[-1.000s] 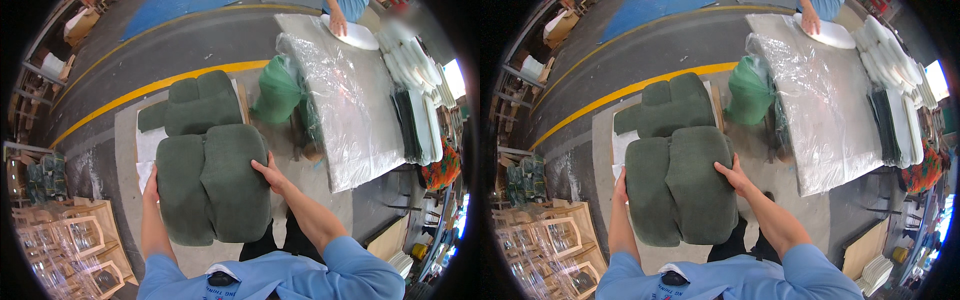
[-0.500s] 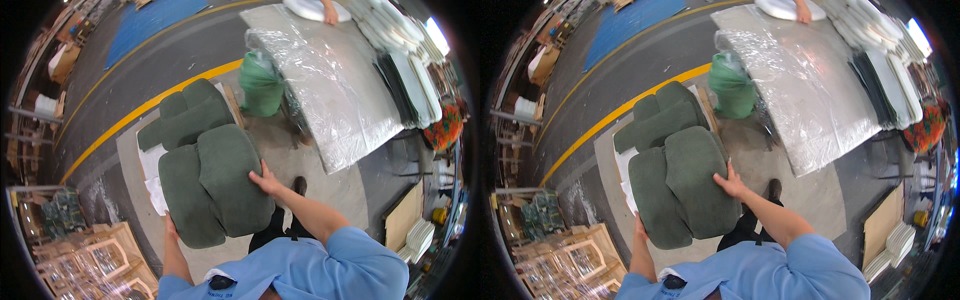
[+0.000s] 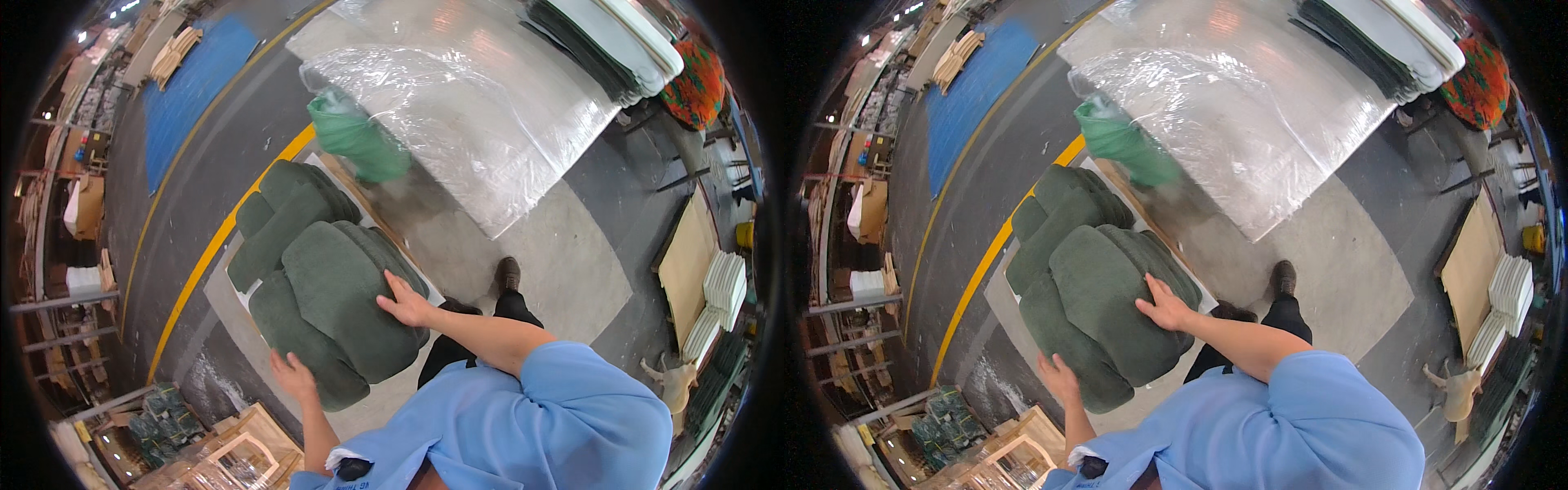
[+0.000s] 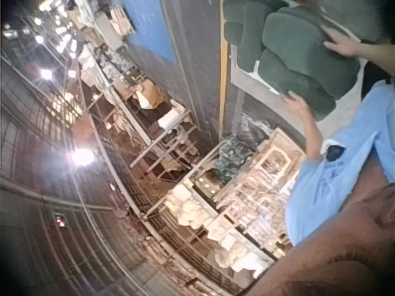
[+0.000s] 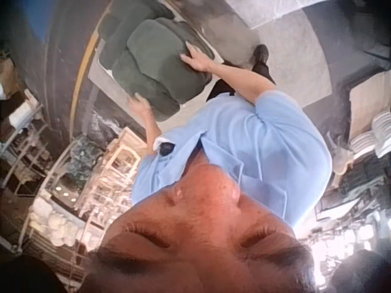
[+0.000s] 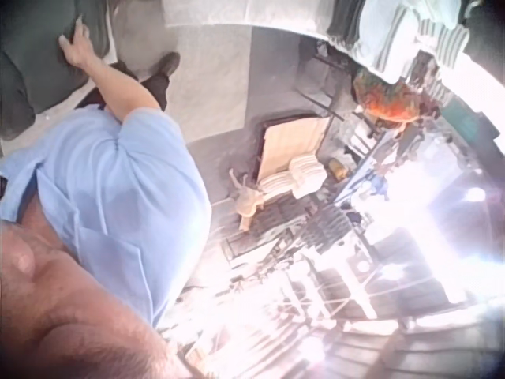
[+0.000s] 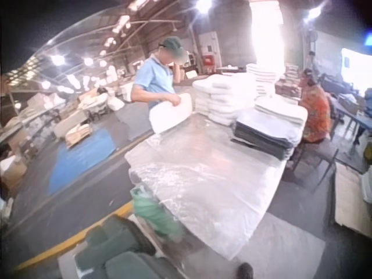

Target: The person inserts white foam inserts into green fabric covers one at a time, aligns edges, and places the finished cushions on a nearby stack. The person repeats this process for multiple cushions throughout the clip.

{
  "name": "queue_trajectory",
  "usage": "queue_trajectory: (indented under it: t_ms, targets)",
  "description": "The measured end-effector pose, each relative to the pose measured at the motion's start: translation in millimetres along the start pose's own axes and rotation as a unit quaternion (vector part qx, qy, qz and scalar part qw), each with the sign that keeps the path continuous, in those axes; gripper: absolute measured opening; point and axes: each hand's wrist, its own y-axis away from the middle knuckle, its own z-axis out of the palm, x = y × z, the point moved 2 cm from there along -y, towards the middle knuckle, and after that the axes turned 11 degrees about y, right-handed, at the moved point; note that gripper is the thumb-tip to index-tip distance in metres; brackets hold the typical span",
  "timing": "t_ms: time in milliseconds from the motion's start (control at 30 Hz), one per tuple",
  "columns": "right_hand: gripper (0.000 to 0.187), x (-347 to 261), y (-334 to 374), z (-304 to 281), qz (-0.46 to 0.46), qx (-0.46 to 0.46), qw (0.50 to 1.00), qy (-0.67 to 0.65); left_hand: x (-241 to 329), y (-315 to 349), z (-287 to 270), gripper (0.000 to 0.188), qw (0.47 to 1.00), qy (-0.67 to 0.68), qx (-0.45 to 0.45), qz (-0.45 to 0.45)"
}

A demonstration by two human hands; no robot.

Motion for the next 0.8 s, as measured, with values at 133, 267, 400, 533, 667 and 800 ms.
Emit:
queue_trajectory:
  t_ms: [133,267,400,533,667,800]
  targets:
    - [0.088,39,40,-17,-0.034,-0.033,0.999,0.010,92,64,39,0.055,0.966,0.006,-0.114,0.234]
    - [0.076,84,93,-70,0.034,-0.094,0.995,0.021,143,133,80,0.065,0.952,-0.008,-0.243,0.187]
    - [0.065,186,151,-155,0.130,0.021,0.990,0.049,172,165,74,0.074,0.970,-0.078,-0.224,0.054]
    - [0.058,302,245,-271,0.292,0.138,0.939,0.120,225,170,54,0.077,0.970,-0.134,-0.198,-0.045]
    - [0.055,377,355,-373,0.425,0.233,0.864,0.137,287,191,84,0.063,0.990,0.057,-0.124,0.025]
    - [0.052,391,396,-428,0.447,0.291,0.842,0.083,361,222,142,0.056,0.969,0.129,-0.174,0.120]
